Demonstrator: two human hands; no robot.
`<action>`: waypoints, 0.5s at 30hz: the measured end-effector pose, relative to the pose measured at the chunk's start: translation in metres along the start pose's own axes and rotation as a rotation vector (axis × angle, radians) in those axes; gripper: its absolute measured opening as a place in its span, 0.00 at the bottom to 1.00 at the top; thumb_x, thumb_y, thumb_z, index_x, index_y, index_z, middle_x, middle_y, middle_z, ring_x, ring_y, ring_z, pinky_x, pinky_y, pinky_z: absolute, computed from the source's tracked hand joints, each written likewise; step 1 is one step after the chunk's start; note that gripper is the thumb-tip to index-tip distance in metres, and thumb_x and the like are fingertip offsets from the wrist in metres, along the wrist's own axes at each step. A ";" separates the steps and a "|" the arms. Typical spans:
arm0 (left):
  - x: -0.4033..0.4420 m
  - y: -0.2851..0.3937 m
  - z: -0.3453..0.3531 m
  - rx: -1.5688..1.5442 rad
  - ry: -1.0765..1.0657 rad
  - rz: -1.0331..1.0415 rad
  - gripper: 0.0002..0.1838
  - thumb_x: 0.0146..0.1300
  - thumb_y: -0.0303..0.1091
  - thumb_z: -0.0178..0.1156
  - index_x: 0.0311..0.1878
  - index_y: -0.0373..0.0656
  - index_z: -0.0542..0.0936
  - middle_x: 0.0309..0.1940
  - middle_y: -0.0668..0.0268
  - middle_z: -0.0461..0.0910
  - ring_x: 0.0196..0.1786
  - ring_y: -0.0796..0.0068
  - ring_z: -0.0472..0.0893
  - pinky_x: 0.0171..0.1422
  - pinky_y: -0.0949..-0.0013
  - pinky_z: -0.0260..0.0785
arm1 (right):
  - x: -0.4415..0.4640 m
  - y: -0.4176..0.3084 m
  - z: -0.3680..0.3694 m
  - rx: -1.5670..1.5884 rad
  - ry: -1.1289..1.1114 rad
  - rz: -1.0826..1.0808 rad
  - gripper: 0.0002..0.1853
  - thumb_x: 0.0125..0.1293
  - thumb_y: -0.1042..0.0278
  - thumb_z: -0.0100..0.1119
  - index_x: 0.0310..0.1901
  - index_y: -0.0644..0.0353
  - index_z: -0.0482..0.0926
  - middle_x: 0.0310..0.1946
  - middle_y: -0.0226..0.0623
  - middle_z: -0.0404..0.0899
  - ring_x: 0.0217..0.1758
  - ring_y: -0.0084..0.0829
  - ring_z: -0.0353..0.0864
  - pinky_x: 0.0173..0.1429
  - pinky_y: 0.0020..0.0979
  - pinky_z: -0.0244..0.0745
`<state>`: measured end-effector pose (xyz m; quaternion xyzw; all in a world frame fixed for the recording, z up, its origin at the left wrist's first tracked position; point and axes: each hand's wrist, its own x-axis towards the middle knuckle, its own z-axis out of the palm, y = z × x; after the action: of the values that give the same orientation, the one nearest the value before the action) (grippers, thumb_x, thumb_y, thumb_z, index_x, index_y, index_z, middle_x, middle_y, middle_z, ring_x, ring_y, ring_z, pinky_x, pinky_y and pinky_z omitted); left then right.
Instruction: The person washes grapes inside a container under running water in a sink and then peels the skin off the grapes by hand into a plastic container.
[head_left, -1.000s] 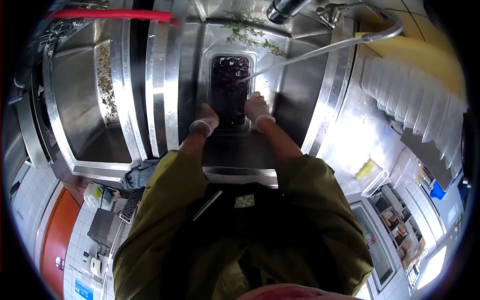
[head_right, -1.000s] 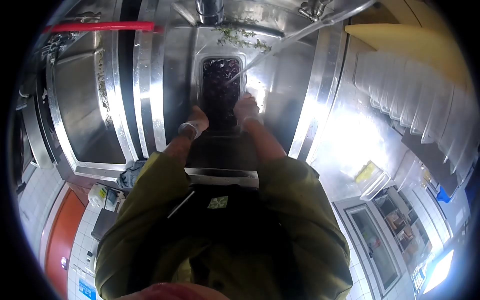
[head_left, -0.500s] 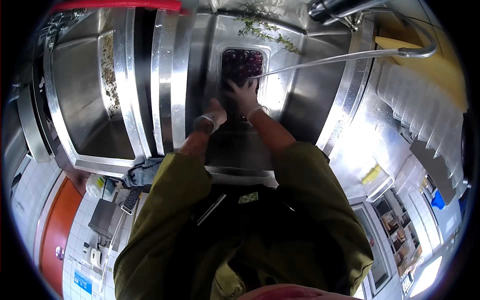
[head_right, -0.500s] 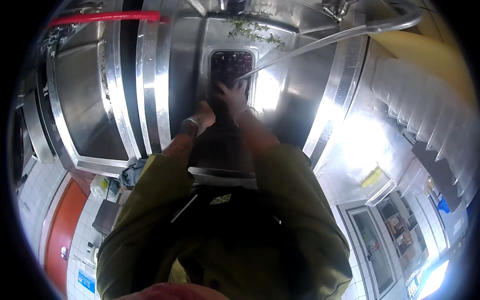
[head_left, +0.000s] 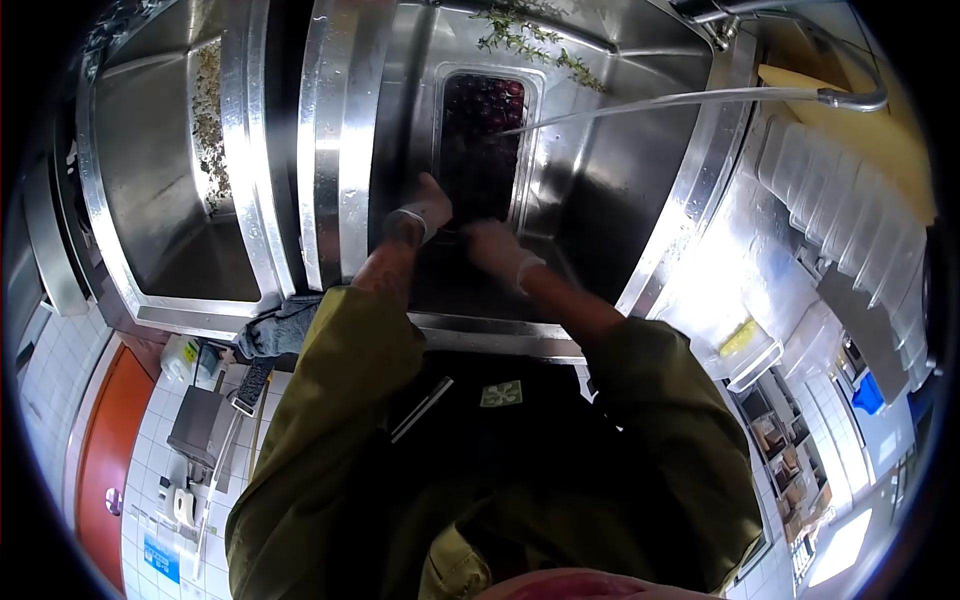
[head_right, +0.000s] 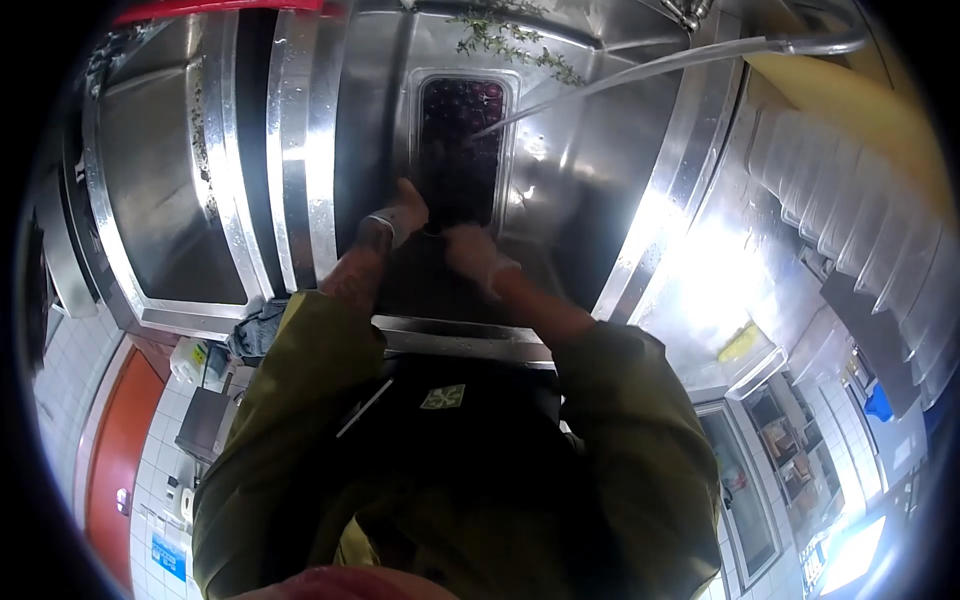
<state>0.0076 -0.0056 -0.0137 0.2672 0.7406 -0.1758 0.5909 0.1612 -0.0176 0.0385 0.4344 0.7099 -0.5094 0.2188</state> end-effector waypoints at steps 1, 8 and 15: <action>0.002 -0.002 0.002 0.013 0.006 -0.005 0.25 0.69 0.42 0.37 0.64 0.36 0.61 0.59 0.50 0.69 0.59 0.52 0.72 0.63 0.56 0.63 | 0.005 0.004 0.001 0.036 -0.023 -0.012 0.15 0.58 0.69 0.49 0.47 0.59 0.75 0.43 0.51 0.79 0.48 0.49 0.79 0.53 0.47 0.71; 0.041 -0.009 0.021 0.111 0.069 -0.083 0.21 0.66 0.37 0.43 0.58 0.35 0.68 0.50 0.49 0.76 0.52 0.51 0.78 0.55 0.55 0.71 | 0.049 0.039 0.018 -0.032 -0.069 -0.002 0.14 0.61 0.60 0.49 0.43 0.57 0.79 0.40 0.47 0.81 0.46 0.46 0.80 0.49 0.44 0.74; -0.029 0.040 -0.009 0.196 0.077 0.025 0.24 0.69 0.40 0.38 0.64 0.38 0.61 0.58 0.50 0.71 0.59 0.56 0.74 0.64 0.56 0.64 | 0.055 0.023 -0.092 -0.450 -0.093 -0.141 0.14 0.54 0.67 0.55 0.43 0.55 0.81 0.41 0.44 0.81 0.46 0.42 0.80 0.51 0.40 0.74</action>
<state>0.0293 0.0255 0.0191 0.3395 0.7386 -0.2300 0.5352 0.1640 0.0901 0.0203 0.3000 0.8234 -0.3717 0.3064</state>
